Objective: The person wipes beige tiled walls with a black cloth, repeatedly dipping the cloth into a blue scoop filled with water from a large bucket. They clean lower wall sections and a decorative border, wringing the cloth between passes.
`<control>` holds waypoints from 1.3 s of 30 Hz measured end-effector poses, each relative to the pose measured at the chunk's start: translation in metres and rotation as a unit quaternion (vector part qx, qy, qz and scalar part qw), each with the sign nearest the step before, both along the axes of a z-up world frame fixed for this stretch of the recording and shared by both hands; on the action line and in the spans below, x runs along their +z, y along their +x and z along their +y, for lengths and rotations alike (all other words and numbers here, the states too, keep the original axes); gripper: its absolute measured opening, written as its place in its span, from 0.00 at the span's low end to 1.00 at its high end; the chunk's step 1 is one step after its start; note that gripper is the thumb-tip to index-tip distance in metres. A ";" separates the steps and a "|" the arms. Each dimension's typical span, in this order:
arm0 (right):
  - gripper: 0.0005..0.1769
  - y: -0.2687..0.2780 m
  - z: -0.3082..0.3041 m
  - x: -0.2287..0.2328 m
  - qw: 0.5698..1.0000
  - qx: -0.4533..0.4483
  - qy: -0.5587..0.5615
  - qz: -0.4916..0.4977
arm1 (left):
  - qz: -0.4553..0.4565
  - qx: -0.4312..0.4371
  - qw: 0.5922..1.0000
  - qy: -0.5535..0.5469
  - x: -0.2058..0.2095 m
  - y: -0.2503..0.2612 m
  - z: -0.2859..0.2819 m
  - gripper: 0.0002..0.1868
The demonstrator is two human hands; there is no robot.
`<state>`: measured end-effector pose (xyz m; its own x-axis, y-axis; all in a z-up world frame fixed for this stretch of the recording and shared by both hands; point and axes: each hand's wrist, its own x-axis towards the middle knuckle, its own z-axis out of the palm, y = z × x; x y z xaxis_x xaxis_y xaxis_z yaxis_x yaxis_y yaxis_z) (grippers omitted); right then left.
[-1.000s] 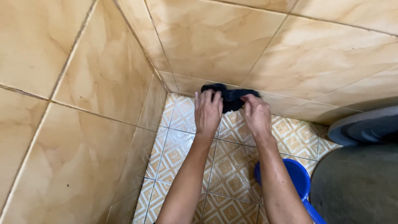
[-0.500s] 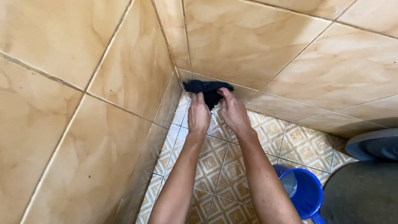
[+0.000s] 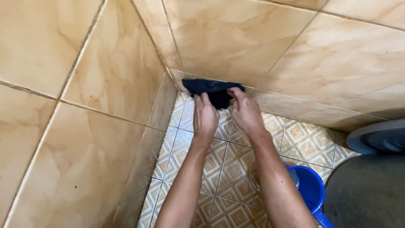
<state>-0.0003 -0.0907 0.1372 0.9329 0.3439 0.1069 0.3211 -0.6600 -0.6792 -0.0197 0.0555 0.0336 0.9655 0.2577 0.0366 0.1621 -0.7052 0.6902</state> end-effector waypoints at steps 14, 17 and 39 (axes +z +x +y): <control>0.27 0.013 0.052 -0.030 0.994 0.023 0.009 0.110 | 0.064 -0.022 0.998 -0.019 0.041 -0.015 0.045 0.46; 0.27 0.002 0.038 -0.044 0.993 -0.015 0.032 0.113 | 0.087 -0.036 0.995 -0.023 0.025 -0.012 0.029 0.45; 0.22 -0.033 -0.220 -0.071 0.968 -0.229 0.002 0.101 | 0.122 -0.292 0.948 -0.045 -0.066 -0.035 -0.213 0.49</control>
